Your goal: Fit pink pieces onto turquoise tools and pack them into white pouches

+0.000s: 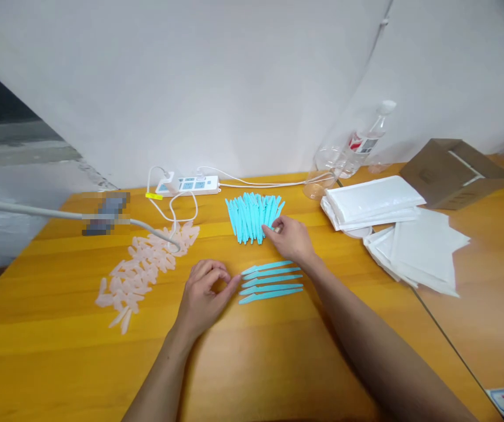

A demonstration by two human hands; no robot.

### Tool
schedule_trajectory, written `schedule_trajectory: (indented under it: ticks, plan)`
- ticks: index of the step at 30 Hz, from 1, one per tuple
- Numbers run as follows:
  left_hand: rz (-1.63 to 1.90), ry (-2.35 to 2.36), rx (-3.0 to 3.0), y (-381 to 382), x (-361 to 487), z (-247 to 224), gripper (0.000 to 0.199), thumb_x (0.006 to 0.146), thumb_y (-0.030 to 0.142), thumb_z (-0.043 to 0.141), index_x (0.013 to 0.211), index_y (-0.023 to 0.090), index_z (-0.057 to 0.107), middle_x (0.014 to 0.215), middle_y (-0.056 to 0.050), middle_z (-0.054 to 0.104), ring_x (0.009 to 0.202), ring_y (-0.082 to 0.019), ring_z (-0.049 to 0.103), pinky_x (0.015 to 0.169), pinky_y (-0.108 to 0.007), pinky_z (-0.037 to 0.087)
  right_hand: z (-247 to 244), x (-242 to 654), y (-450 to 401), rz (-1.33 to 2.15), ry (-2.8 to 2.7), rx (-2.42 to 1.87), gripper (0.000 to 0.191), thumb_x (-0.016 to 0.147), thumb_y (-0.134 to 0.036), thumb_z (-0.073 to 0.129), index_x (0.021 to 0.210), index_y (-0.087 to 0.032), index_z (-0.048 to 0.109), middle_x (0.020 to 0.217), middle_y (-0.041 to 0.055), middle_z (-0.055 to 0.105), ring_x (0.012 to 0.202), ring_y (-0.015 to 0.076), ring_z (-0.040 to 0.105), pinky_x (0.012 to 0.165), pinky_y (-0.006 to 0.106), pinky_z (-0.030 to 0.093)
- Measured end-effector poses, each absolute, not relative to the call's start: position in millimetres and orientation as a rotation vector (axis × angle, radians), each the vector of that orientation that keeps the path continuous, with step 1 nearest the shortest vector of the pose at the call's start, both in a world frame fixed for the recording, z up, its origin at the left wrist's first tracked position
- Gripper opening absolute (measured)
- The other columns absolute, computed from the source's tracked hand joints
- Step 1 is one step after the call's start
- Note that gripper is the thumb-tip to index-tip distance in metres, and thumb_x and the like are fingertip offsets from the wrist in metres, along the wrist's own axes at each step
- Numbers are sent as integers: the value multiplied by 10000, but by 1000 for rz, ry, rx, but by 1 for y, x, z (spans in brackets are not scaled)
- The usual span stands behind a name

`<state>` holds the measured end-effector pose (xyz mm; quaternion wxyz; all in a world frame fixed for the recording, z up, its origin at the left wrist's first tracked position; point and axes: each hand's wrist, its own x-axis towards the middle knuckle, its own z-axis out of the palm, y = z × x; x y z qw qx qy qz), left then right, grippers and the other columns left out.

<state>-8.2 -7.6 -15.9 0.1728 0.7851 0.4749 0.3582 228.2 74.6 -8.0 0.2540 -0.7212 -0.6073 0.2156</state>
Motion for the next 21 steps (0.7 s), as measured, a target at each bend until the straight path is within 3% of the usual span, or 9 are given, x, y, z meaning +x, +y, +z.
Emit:
schedule_trajectory:
  ticks: [4, 9, 12, 18, 21]
  plan:
    - [1061, 1357, 2199, -4, -15, -19, 188, 901, 262, 679, 742, 202, 600, 849, -24, 630, 832, -166, 602, 787, -312, 445, -18, 215, 107, 612, -1607, -1971, 279, 805, -433, 680, 864, -163, 715, 889, 131, 755, 886, 263, 688, 754, 307, 455]
    - [1082, 1382, 2222, -1, -26, -17, 203, 893, 249, 682, 716, 202, 594, 825, -25, 657, 831, -169, 619, 788, -305, 462, -30, 223, 117, 757, -1540, -1928, 173, 804, -305, 629, 755, -159, 707, 649, 54, 708, 655, 180, 676, 629, 246, 454]
    - [1139, 1432, 2213, 4, -40, -13, 182, 886, 244, 689, 730, 201, 607, 826, -25, 671, 829, -166, 630, 812, -305, 472, -29, 229, 114, 801, -1504, -1875, 155, 791, -280, 612, 740, -157, 693, 617, 31, 679, 627, 168, 653, 595, 237, 440]
    - [1332, 1762, 1975, 9, -86, 1, 205, 875, 336, 690, 732, 200, 632, 798, -6, 668, 785, -156, 636, 789, -276, 483, -5, 243, 93, 908, -1464, -1663, 206, 841, -370, 593, 826, -169, 636, 788, 47, 713, 714, 162, 656, 639, 244, 478]
    - [1133, 1952, 1767, 7, -117, 3, 253, 869, 455, 665, 812, 211, 697, 783, 2, 699, 719, -155, 633, 701, -256, 489, 4, 257, 73, 1197, -1325, -1444, 264, 866, -453, 592, 914, -200, 536, 806, 36, 710, 668, 147, 660, 638, 264, 514]
